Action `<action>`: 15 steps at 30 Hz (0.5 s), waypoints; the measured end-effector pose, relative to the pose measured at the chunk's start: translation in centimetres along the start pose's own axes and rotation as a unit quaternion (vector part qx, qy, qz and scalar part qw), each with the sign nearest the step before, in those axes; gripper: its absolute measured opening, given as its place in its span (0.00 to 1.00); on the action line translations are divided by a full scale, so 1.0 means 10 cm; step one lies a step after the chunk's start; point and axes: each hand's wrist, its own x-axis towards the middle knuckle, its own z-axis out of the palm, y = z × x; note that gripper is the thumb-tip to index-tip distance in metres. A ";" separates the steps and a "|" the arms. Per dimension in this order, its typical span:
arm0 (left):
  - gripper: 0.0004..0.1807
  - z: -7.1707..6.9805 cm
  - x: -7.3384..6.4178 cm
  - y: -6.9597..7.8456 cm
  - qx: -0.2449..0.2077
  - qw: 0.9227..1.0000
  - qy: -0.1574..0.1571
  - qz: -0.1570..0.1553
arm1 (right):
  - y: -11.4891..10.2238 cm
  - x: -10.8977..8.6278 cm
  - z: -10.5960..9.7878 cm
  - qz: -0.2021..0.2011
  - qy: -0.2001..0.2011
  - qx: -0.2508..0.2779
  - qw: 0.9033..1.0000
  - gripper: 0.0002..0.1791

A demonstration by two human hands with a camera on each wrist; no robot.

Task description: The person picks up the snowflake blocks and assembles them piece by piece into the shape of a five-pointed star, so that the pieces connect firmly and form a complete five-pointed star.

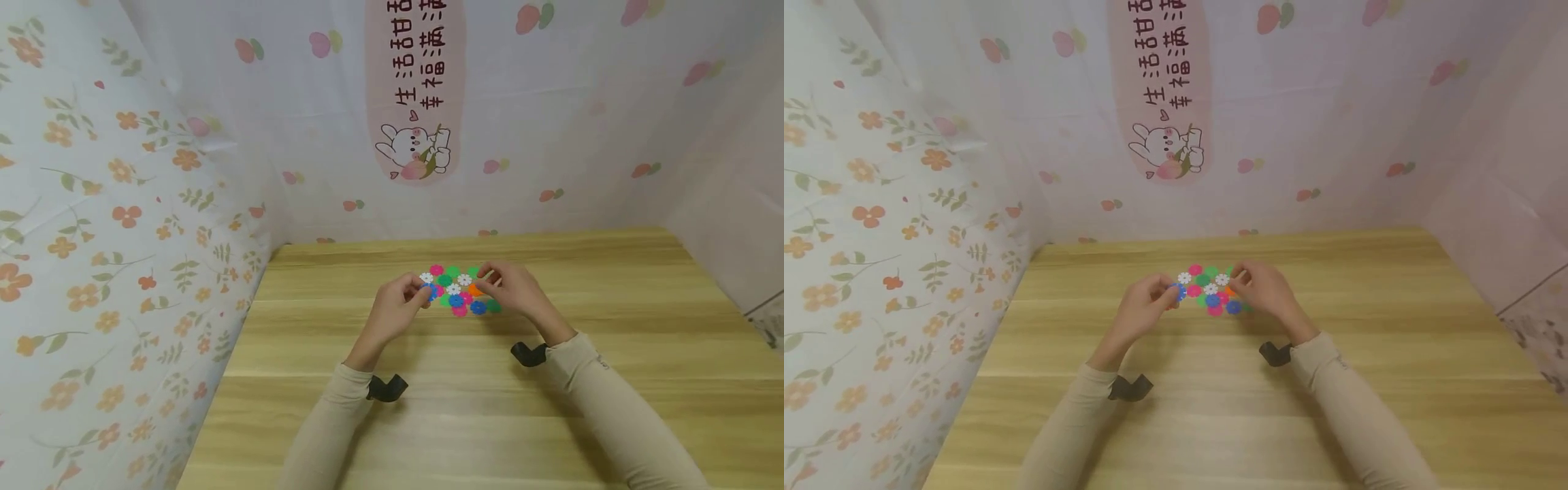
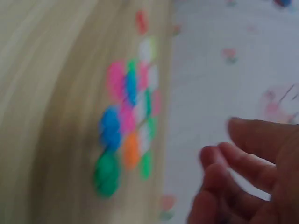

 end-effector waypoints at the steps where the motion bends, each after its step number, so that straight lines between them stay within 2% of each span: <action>1: 0.06 -0.02 -0.02 -0.01 -0.007 1.000 0.000 -0.006 | 0.10 0.00 0.01 0.013 -0.021 -0.018 1.000 0.12; 6: 0.05 -0.02 -0.11 -0.04 -0.026 0.999 -0.003 -0.037 | 0.44 -0.04 0.11 0.052 -0.102 -0.072 0.991 0.20; 10: 0.07 0.02 -0.14 -0.05 -0.033 0.998 -0.008 -0.051 | 0.49 -0.04 0.15 0.057 -0.093 -0.108 0.988 0.22; 15: 0.06 0.03 -0.09 -0.05 -0.029 0.999 0.002 -0.045 | 0.46 0.01 0.11 0.060 -0.081 -0.137 0.986 0.15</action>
